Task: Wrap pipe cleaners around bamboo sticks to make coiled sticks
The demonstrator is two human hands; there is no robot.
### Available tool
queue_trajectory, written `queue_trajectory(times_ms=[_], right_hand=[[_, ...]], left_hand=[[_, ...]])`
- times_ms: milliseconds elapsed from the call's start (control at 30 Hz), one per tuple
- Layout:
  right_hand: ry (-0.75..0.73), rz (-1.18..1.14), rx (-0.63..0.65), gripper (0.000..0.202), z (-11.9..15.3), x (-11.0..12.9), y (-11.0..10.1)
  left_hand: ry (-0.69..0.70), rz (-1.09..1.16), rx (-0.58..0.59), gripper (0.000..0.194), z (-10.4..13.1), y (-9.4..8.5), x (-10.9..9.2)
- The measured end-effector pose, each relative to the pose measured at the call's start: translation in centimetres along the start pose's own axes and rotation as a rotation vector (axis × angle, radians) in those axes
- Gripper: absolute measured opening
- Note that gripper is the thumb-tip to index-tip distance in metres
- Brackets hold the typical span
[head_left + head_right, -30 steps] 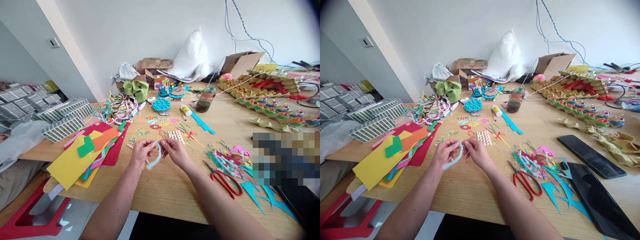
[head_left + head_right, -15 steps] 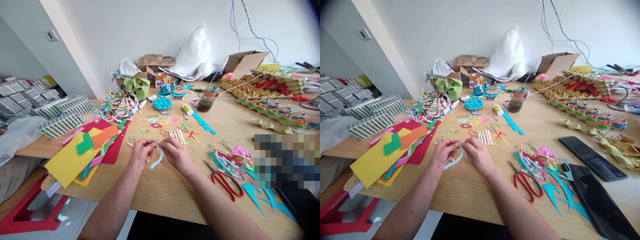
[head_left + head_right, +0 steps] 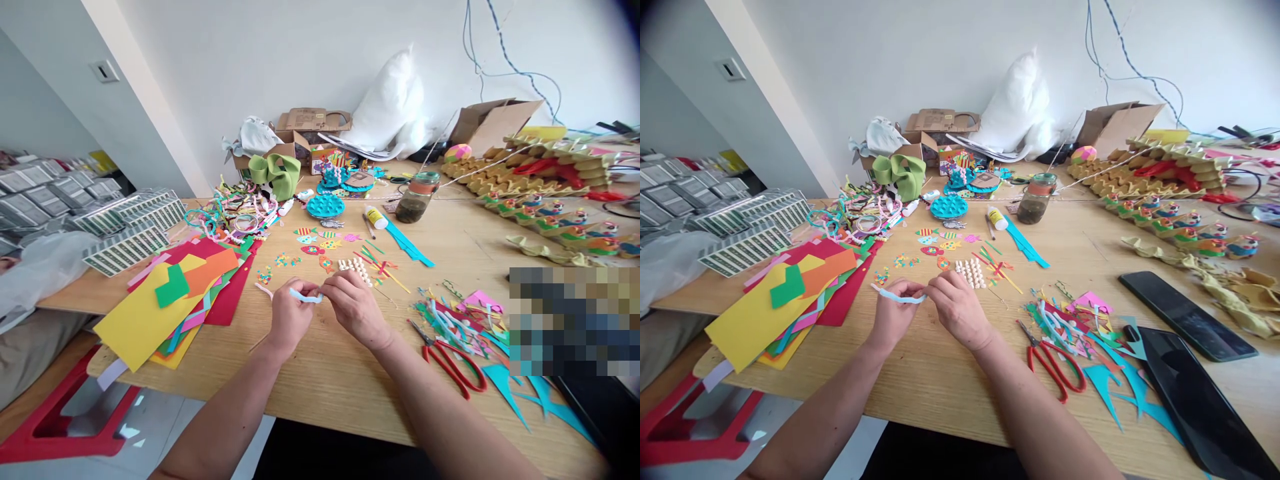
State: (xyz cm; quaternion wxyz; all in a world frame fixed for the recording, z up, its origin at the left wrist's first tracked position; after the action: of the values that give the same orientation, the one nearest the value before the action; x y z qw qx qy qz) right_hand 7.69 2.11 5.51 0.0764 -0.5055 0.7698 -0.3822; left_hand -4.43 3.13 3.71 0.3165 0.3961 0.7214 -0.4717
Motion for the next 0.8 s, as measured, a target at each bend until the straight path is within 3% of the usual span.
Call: queue_trajectory(times_ms=[233,367,800], right_hand=[[0.203,-0.297,-0.043,0.011,-0.3,-1.9,0.1],[0.269,-0.353,-0.061,0.009,-0.4,-2.4,-0.1],[0.247,-0.44,-0.072,0.009,-0.9,-2.0,-1.0]], left_hand=[[0.002,-0.009,0.087,0.01,-0.2,0.6,0.4],[-0.056,0.046,0.137,0.012,-0.3,0.8,0.8],[-0.333,0.405,0.144,0.017,-0.2,0.9,1.5]])
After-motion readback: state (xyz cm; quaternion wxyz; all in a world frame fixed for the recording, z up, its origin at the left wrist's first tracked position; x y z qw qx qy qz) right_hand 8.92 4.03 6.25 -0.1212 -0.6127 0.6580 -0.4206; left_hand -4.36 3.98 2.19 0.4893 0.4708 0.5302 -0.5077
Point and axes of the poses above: each hand's wrist, its own z-axis away from the middle knuckle, its own y-axis out of the palm, x = y × z, the point moved 7 cm from there along -z, towards the middle knuckle, and after that the axes turned 1 degree about -x, right-handed, at the moved point
